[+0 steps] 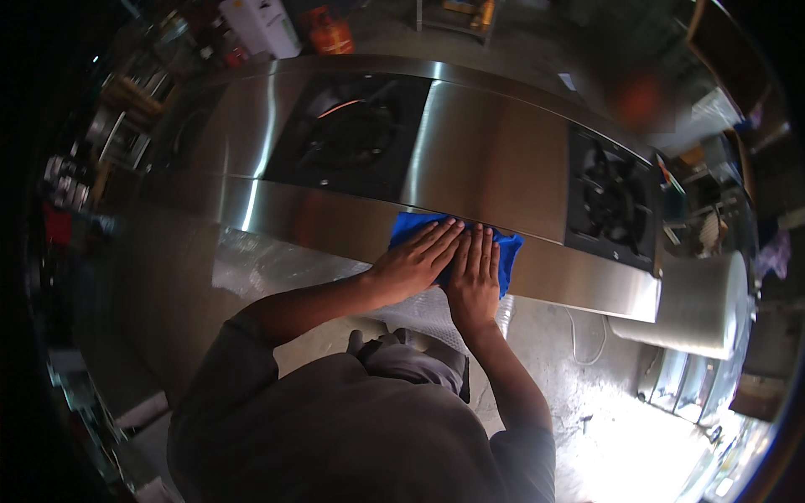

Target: The person cleans a stainless steel gas cooktop using a spray can and a blue cloth. They repeatedly spray cleaner onto the surface and wipe it down, moving around the unit to cover different areas.

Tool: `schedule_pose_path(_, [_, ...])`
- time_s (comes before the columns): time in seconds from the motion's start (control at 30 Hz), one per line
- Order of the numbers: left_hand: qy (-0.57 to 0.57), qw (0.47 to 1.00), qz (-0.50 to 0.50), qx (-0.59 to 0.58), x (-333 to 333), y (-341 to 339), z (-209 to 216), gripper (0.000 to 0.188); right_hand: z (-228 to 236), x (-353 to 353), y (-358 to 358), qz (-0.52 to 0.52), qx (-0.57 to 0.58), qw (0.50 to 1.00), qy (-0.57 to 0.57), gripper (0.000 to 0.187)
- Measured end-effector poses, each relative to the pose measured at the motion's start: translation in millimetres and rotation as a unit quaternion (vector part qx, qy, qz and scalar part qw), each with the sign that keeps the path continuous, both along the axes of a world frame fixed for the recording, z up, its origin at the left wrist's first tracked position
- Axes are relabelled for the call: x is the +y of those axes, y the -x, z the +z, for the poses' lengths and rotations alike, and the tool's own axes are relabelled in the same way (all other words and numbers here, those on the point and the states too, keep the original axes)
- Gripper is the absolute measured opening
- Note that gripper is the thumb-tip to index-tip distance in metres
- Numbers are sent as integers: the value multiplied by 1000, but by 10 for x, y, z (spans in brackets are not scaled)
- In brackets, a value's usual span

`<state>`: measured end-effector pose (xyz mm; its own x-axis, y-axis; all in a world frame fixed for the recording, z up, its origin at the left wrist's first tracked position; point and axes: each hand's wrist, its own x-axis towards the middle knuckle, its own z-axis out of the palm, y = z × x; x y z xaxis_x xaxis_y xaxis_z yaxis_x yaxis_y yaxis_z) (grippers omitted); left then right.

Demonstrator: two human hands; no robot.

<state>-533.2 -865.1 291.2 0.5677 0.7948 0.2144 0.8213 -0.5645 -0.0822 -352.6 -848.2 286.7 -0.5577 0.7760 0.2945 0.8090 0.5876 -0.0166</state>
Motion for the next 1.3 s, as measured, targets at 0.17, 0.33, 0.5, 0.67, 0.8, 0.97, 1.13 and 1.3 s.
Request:
schedule_pose_path(0.17, [29, 999, 11, 15, -164, 693, -1, 107, 105, -43, 472, 93, 23, 995, 41, 62])
schedule_pose_path(0.33, [55, 998, 22, -3, -295, 1159, 80, 108, 176, 91, 757, 197, -39, 977, 65, 55])
schedule_pose_path(0.5, [65, 997, 52, -2, -470, 1930, 137, 103, 72, 16, 1522, 244, -76, 965, 59, 60])
schedule_pose_path(0.67, [79, 994, 70, -19, -679, 2855, 63, 103, 29, -192, 2479, 251, -79, 964, 32, 61])
schedule_pose_path(0.8, [86, 993, 83, -17, -901, 3740, 27, 102, -31, -341, 3332, 276, -28, 960, 24, 61])
schedule_pose_path(0.97, [92, 990, 108, -8, -1174, 4911, 14, 108, -112, -618, 4555, 277, 1, 961, -1, 61])
schedule_pose_path(1.13, [89, 987, 130, -33, -1459, 6179, -17, 109, -149, -901, 5858, 280, 9, 960, -18, 60])
schedule_pose_path(1.3, [58, 987, 144, -48, -1757, 7364, -56, 111, -210, -1165, 7104, 283, -8, 959, -27, 63])
